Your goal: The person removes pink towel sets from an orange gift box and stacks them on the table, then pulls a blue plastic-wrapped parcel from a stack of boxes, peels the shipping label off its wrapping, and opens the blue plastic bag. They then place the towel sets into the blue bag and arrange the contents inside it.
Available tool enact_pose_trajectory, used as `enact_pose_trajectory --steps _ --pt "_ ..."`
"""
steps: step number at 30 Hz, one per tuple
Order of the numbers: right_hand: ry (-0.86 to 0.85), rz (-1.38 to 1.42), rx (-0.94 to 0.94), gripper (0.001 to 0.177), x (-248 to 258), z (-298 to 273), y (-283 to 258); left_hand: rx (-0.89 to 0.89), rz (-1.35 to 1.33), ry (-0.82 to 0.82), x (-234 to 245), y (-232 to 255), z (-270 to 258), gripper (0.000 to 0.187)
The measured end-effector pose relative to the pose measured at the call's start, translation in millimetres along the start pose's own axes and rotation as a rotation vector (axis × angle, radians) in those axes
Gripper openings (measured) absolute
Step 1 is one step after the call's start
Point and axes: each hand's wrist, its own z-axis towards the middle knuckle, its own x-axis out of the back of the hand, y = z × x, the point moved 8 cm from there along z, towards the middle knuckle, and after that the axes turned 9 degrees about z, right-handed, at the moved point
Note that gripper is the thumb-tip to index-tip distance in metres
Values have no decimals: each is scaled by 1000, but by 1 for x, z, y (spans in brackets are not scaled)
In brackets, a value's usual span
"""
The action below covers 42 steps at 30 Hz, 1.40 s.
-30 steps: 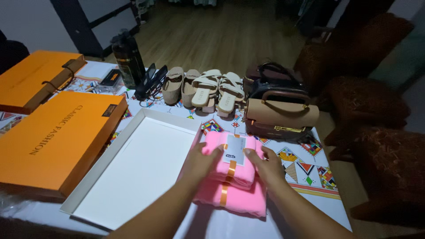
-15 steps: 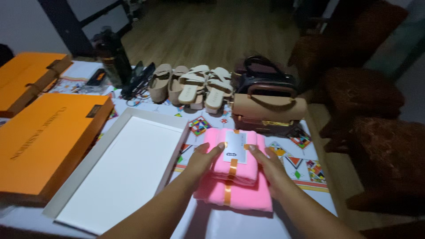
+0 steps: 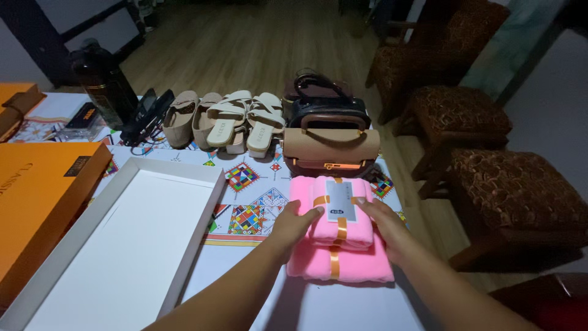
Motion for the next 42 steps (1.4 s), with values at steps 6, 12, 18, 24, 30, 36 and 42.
enact_pose_trajectory --steps 6,12,18,24,30,36,42 --pt "42 -19 -19 46 9 5 4 -18 37 0 0 -3 1 100" --pt "195 -81 142 69 30 18 -7 -21 33 98 21 0 0 108" --pt "264 -830 769 63 -1 16 -58 -216 244 299 71 17 -15 104" --pt "159 -1049 965 49 -86 -6 -52 -423 366 499 120 34 -45 97" --pt "5 -962 869 42 -176 -7 -15 -324 441 523 181 28 -77 90" --pt "-121 -993 816 43 -255 -2 38 -149 497 533 264 7 -110 92" --pt "-233 -1003 738 41 -332 10 90 -85 464 601 353 -26 -130 88"
